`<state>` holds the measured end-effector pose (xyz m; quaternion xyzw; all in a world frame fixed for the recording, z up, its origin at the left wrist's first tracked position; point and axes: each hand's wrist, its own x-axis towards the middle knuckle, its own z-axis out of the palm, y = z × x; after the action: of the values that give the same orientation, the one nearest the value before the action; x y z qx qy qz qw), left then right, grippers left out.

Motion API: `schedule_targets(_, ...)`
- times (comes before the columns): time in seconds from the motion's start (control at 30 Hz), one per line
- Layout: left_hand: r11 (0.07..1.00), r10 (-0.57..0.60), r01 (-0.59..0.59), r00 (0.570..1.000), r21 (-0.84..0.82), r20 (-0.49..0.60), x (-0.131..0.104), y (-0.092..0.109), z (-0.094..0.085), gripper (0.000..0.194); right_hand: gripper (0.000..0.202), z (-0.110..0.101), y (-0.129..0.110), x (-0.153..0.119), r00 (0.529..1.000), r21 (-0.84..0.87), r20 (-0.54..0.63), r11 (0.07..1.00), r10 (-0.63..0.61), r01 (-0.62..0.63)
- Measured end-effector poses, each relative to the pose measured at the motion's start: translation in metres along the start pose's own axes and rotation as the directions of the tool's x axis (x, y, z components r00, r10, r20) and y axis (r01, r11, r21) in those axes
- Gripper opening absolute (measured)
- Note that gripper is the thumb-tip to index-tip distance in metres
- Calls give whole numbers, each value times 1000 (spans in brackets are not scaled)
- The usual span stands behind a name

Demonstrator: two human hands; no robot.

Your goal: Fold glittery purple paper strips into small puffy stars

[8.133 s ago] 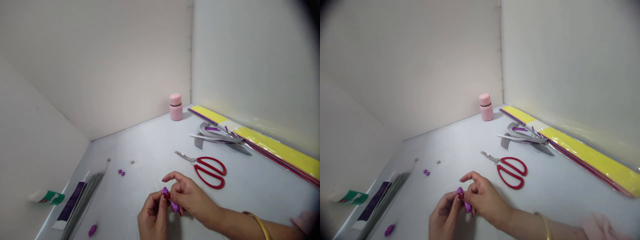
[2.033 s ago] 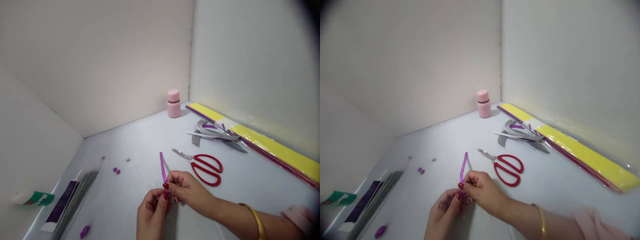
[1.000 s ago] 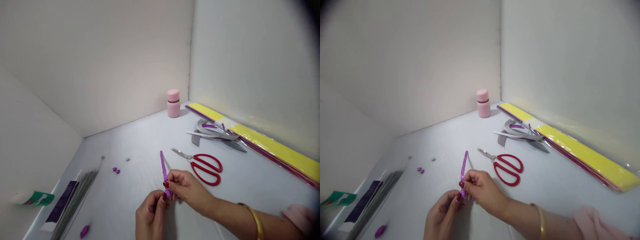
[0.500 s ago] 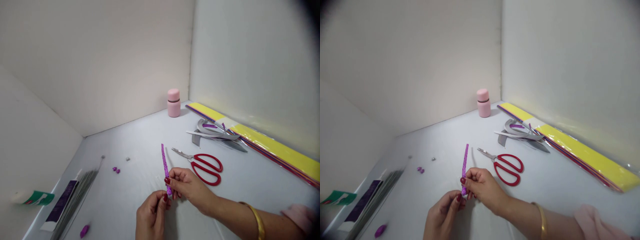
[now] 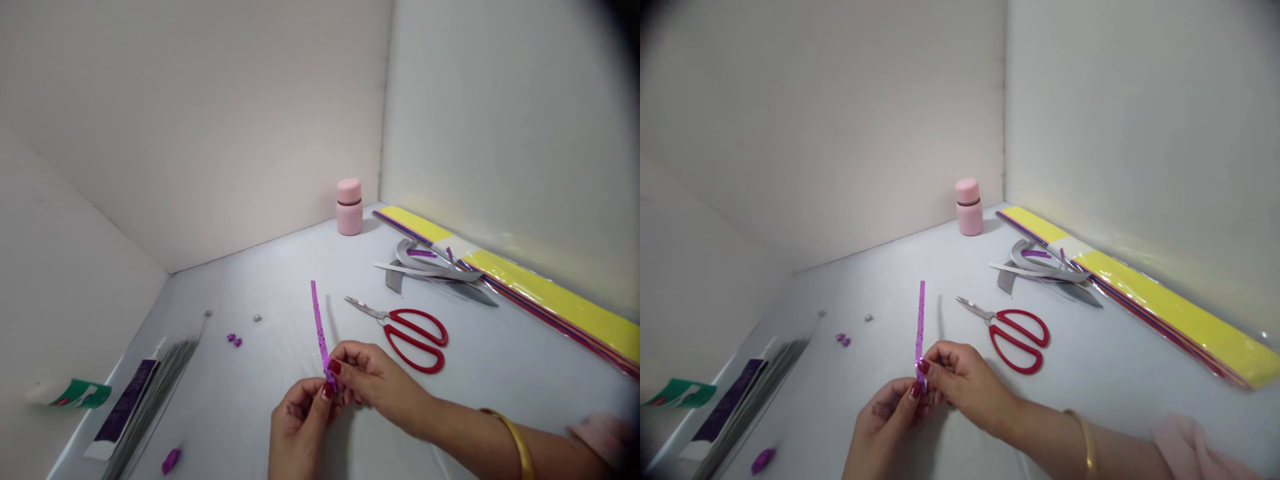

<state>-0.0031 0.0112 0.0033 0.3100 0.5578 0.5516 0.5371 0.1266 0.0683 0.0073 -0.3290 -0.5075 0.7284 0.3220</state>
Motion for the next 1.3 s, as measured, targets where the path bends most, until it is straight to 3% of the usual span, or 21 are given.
schedule_targets(0.13, 999, 51, -50, 993, 18, -108, 1, -3, -3, 26, 27, 2, -1, -1, 999, -104, 7, 994, 31, -30)
schedule_targets(0.7, 995, 92, -98, 976, -19, -198, -3, 1, 2, 34, 22, 1, -3, 0, 999, -76, 4, 996, 45, -44)
schedule_targets(0.77, 996, 66, -77, 980, -50, -187, -1, 0, 1, 34, 22, 1, -3, 0, 1000, -73, 17, 997, 18, -17)
schedule_targets(0.9, 973, -130, 107, 986, -203, -105, 4, -2, -4, 36, 22, 1, -2, -1, 998, -97, 42, 994, -43, 47)
schedule_targets(0.97, 965, -170, 149, 982, -216, -84, 4, -3, -4, 37, 22, 0, -1, -1, 998, -107, 49, 993, -49, 54)
schedule_targets(1.17, 994, 94, -101, 980, -29, -175, -2, 1, 1, 28, 22, 0, -4, -1, 999, -93, 43, 995, -31, 35)
schedule_targets(1.23, 992, 104, -116, 978, -54, -181, -3, 3, 2, 26, 22, 1, -6, -1, 997, -102, 66, 994, -37, 44)
schedule_targets(1.3, 991, 27, -49, 985, -125, -172, -2, 3, 1, 24, 21, 0, -7, -1, 997, -127, 74, 991, -35, 44)
